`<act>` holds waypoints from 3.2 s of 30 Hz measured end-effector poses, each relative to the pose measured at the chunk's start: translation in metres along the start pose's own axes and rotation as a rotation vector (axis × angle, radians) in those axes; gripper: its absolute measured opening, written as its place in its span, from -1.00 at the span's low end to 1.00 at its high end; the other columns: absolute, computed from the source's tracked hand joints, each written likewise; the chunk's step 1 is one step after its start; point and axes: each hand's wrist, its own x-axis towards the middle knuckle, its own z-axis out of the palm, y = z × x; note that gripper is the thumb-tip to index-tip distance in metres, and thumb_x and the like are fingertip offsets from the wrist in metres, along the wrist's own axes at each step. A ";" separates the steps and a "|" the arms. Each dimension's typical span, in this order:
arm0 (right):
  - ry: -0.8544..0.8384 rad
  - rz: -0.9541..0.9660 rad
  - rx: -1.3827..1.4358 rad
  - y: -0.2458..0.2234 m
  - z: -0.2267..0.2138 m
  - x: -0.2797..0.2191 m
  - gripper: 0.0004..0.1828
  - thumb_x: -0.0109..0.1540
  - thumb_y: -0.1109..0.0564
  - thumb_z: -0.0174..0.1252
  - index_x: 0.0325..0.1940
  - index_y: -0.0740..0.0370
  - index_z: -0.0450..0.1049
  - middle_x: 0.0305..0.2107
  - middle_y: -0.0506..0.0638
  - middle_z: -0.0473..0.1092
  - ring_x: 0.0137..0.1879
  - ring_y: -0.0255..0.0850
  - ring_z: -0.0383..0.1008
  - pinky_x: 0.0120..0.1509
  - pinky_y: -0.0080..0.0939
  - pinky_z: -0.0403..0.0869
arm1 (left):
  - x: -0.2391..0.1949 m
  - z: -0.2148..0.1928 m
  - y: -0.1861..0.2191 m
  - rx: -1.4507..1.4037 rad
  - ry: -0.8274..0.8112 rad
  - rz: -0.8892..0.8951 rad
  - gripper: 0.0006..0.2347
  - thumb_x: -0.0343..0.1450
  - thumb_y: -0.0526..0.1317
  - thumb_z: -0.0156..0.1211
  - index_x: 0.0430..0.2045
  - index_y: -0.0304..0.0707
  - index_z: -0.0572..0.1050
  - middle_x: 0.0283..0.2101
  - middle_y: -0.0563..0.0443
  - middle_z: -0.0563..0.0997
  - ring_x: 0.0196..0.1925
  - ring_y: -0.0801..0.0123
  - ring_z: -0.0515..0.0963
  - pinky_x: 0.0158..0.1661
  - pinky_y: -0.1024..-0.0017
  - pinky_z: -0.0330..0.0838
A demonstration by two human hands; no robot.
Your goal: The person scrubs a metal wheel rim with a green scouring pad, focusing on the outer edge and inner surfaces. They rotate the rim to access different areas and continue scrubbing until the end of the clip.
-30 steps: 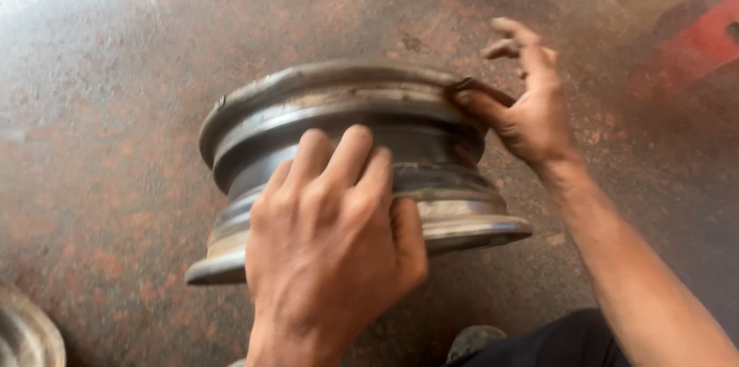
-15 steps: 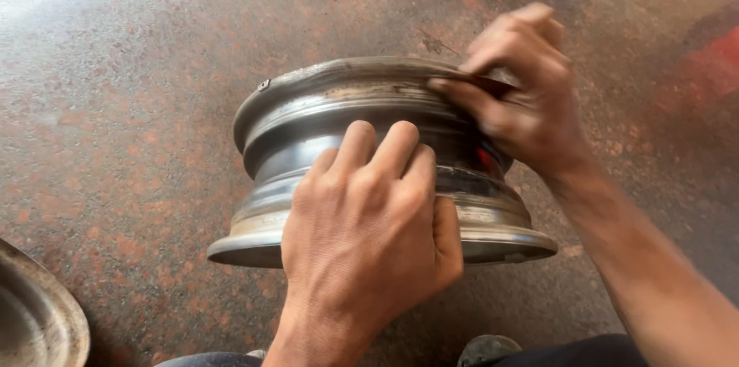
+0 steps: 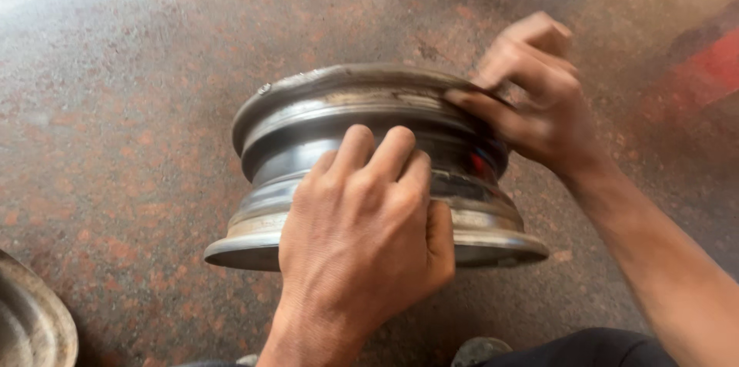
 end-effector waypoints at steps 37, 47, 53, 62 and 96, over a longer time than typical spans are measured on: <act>-0.217 -0.175 0.002 -0.021 0.035 0.082 -0.71 0.30 -0.01 0.43 -0.33 0.13 0.49 -0.40 -0.08 0.42 -0.18 -0.20 0.37 -0.01 -0.10 0.41 | -0.001 0.013 0.001 -0.065 -0.002 0.050 -0.78 0.28 -0.14 0.20 -0.64 -0.37 0.55 -0.42 -0.12 0.54 -0.40 0.17 0.51 -0.42 0.15 0.44; -0.104 -0.032 -0.250 -0.045 -0.026 0.018 -0.63 0.24 -0.04 0.45 -0.43 0.20 0.46 -0.48 -0.05 0.40 -0.17 -0.16 0.31 0.09 -0.01 0.22 | -0.003 0.025 -0.004 -0.128 0.094 0.007 -0.85 0.14 -0.20 0.22 -0.64 -0.34 0.56 -0.39 -0.10 0.56 -0.35 0.18 0.55 -0.25 0.20 0.47; -0.207 -0.093 -0.355 -0.038 0.035 0.085 -0.60 0.27 -0.17 0.43 -0.42 0.09 0.49 -0.51 -0.09 0.39 -0.23 -0.11 0.33 0.03 -0.03 0.26 | 0.004 0.021 -0.003 -0.121 0.124 0.013 -0.86 0.15 -0.21 0.23 -0.65 -0.33 0.57 -0.43 -0.07 0.55 -0.37 0.21 0.54 -0.31 0.22 0.44; -0.155 0.133 -0.440 -0.058 -0.045 -0.018 -0.60 0.26 -0.10 0.40 -0.47 0.17 0.45 -0.50 -0.02 0.35 -0.18 -0.09 0.31 0.02 -0.06 0.23 | 0.002 0.019 -0.019 -0.133 0.076 -0.005 -0.87 0.12 -0.22 0.21 -0.68 -0.31 0.58 -0.47 -0.02 0.55 -0.44 0.22 0.52 -0.38 0.19 0.38; -0.194 -0.024 -0.335 -0.038 -0.021 0.018 -0.72 0.23 -0.06 0.40 -0.35 0.16 0.54 -0.52 -0.09 0.43 -0.23 -0.12 0.37 0.01 -0.08 0.31 | -0.013 0.009 -0.058 -0.084 0.048 -0.219 -0.88 0.21 -0.22 0.09 -0.65 -0.24 0.54 -0.52 0.05 0.51 -0.52 0.34 0.49 -0.59 0.32 0.37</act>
